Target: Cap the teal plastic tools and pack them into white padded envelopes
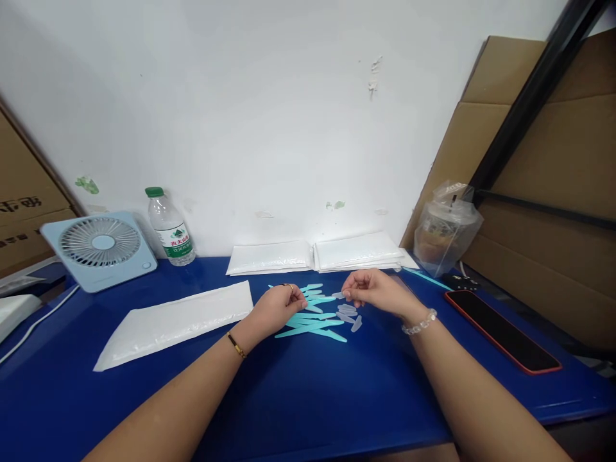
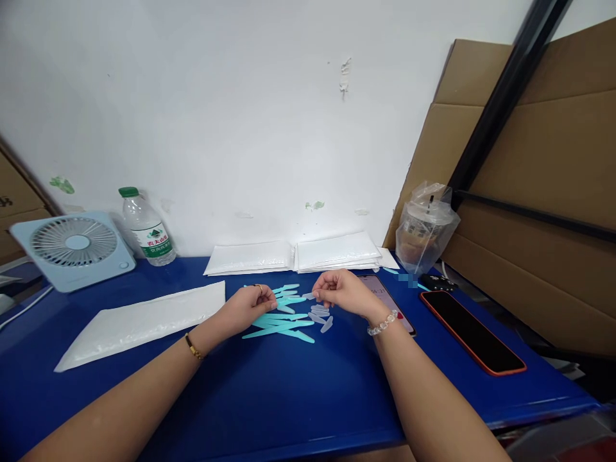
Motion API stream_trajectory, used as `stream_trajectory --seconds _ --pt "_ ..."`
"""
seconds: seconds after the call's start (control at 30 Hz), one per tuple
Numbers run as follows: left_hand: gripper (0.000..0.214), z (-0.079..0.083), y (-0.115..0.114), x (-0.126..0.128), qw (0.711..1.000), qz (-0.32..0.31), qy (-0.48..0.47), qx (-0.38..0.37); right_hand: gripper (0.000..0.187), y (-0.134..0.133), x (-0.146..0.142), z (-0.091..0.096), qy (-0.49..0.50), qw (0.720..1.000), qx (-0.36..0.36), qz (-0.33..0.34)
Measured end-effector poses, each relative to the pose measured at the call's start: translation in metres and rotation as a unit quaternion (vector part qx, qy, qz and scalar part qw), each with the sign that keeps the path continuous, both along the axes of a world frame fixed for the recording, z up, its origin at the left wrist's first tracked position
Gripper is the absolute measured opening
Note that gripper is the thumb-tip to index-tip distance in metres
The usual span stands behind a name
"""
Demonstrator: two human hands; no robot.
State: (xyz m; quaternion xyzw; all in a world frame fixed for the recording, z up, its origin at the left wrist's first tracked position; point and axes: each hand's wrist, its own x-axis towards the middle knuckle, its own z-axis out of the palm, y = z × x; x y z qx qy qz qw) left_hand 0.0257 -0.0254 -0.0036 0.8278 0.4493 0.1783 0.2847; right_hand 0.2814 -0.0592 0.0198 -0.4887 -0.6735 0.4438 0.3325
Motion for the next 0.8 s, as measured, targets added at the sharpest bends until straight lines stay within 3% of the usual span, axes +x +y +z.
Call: stream_trajectory --seconds 0.2,0.37,0.53,0.67,0.8 --pt "0.029 0.002 -0.001 0.006 1.000 -0.004 0.000 0.016 0.027 0.000 -0.015 -0.008 0.050 0.998 -0.017 0.022" --pt "0.031 0.006 0.005 0.002 0.995 -0.003 0.015 0.103 0.027 0.010 -0.018 -0.021 0.049 0.999 -0.010 -0.011" --pt "0.060 -0.002 0.019 -0.014 0.991 -0.036 0.074 0.109 0.024 0.020 -0.015 -0.031 -0.060 0.996 0.048 -0.053" --pt "0.039 -0.007 0.022 -0.013 0.990 -0.028 0.076 0.115 0.020 0.016 -0.006 -0.022 -0.174 0.976 0.106 -0.075" --pt "0.027 -0.008 0.022 -0.007 0.992 -0.001 0.069 0.108 0.015 0.010 0.011 -0.011 -0.231 0.970 0.070 -0.007"
